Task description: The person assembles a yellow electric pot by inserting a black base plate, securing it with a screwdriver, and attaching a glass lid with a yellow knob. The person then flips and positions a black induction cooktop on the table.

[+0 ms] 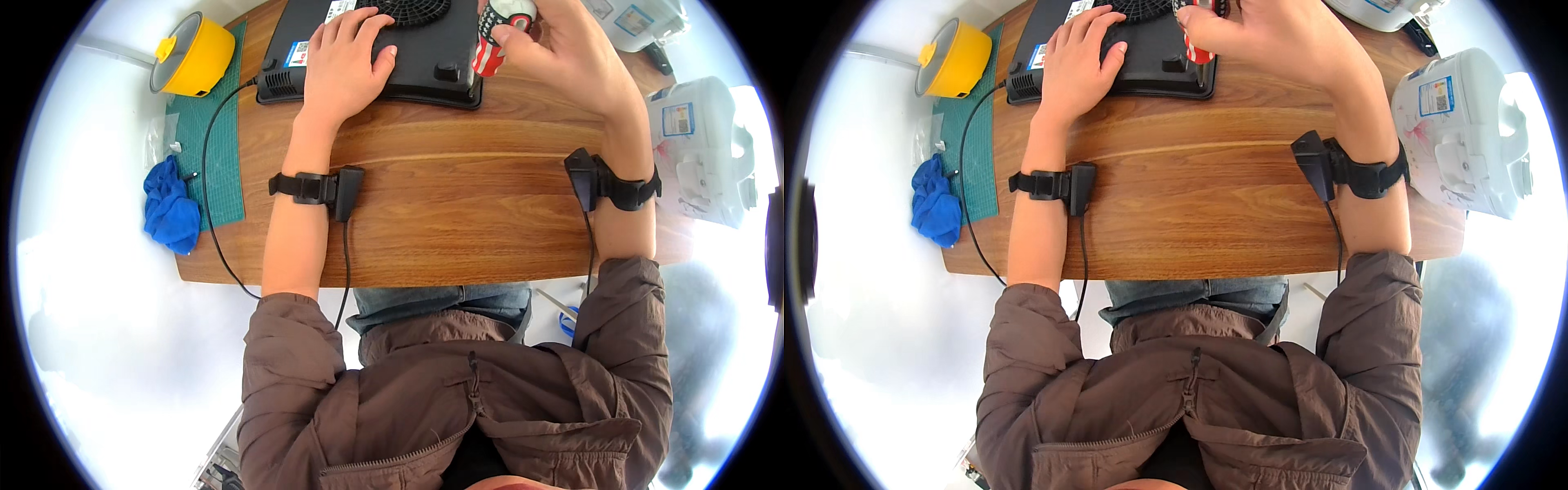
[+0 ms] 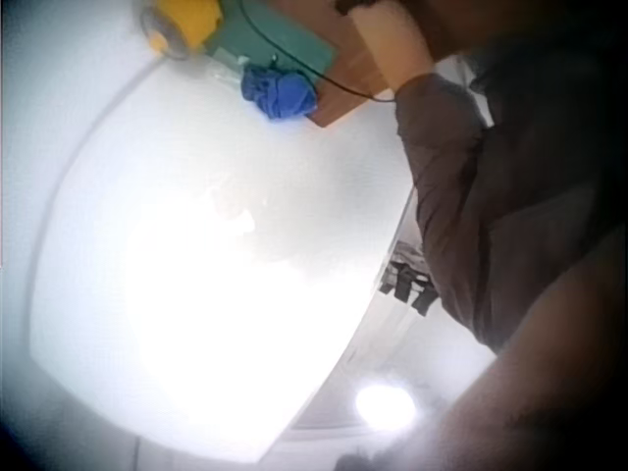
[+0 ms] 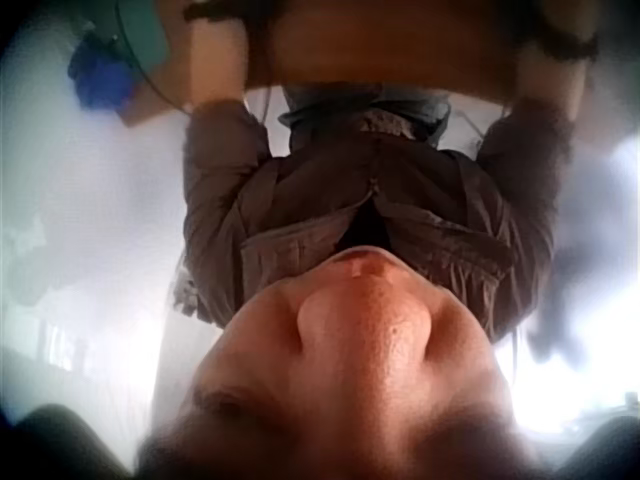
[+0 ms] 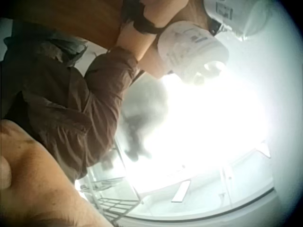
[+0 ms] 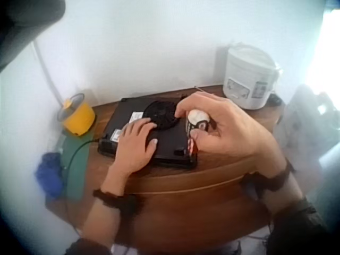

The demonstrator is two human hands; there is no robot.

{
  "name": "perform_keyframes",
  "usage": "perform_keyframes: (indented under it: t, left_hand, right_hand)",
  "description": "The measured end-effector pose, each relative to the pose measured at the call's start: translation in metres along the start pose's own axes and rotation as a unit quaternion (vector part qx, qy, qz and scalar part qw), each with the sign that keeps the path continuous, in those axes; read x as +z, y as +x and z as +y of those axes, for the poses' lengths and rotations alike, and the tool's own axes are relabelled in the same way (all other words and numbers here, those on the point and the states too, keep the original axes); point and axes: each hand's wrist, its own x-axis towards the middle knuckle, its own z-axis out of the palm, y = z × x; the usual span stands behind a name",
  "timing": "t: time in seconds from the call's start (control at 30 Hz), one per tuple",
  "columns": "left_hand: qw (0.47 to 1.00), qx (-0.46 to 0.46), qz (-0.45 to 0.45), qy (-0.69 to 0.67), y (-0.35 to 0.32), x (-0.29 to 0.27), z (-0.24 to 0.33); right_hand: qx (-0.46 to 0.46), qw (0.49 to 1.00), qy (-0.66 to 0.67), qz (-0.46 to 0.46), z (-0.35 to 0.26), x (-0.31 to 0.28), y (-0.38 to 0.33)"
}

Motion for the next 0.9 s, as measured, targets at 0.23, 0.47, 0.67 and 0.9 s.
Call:
perform_keyframes:
  t: [0.23, 0.47, 0.67, 0.9]
  left_hand:
    - [0.998, -0.021, -0.013, 0.059, 0.006, 0.031, -0.005]
    - [0.999, -0.029, -0.041, -0.011, 0.014, 0.023, -0.015]
    - [0.997, -0.014, 0.051, 0.047, 0.017, 0.037, -0.013]
    - [0.997, -0.062, 0.048, -0.009, 0.034, 0.019, 0.004]
  right_hand:
    - [-0.012, 0.998, -0.044, 0.045, -0.004, -0.002, 0.004]
    - [-0.098, 0.994, -0.031, 0.046, 0.012, 0.000, 0.007]
    - [-0.180, 0.981, -0.025, 0.069, 0.020, 0.014, 0.027]
    - [-0.047, 0.983, 0.161, 0.078, 0.026, 0.019, 0.027]
